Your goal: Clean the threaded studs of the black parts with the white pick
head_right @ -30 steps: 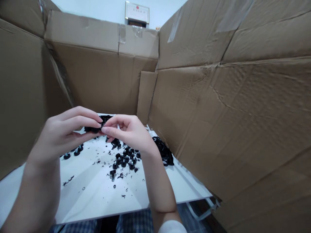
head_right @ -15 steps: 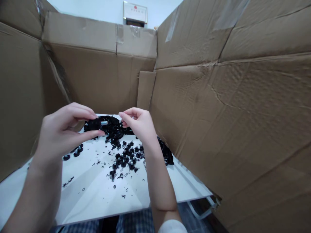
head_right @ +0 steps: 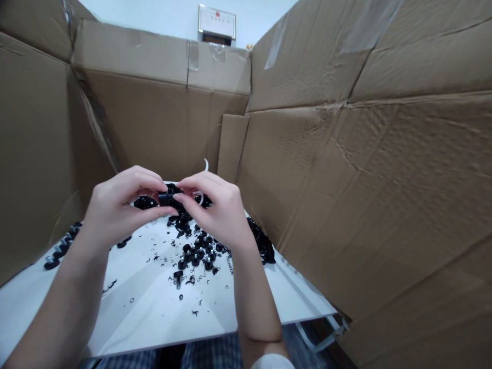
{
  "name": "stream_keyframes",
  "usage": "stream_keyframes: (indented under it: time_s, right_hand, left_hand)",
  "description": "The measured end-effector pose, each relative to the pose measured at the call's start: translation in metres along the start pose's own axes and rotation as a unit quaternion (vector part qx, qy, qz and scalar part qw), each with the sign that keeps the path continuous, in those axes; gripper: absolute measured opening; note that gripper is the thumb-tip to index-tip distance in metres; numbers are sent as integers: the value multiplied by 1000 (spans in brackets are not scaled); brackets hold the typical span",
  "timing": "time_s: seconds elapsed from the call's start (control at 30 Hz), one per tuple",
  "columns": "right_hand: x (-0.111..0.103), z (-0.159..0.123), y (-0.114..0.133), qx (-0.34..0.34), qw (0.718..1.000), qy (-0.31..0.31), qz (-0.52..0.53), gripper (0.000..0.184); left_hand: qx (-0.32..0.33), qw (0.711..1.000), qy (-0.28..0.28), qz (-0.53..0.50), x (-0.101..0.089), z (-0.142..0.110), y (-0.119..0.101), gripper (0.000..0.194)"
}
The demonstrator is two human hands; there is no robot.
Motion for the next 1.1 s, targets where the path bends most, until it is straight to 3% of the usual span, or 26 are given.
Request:
stream_keyframes:
  time_s: [0.07,0.27,0.47,0.6,0.83,1.0,1.1]
  right_hand:
    - [5,-2,10,-28,999,17,-25,6]
    - [6,-4,16,-61,994,-12,-91,15]
    - [12,-8,30,-115,982,-54,-139,17]
    - [11,-8,32,-142,976,-82,-142,21]
    - [12,-6,22,-140,979,-79,-122,20]
    - [11,-8,22,-136,981,-102,-90,16]
    - [5,-7,12,-91,990,-106,-13,15]
  left_hand:
    - [24,999,-8,28,-1,0,-4,21]
    - [77,990,-60,106,-10,0,-19,15]
    - [80,980,-109,146,-17,-4,-24,16]
    - [51,979,-131,145,-19,-5,-23,17]
    - [-1,986,-138,95,-20,-5,-22,15]
    - [-138,984,-108,-26,-14,-8,6,24]
    - [-196,968,-103,-115,-9,-11,20,29]
Point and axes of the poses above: each hand's wrist, its own z-axis towards the middle knuckle, its own x-axis out of the palm, y = z × x, the point moved 10 cm from there along z, towards the middle knuckle, and after that the axes turned 14 degrees about z, right-handed, at the moved point
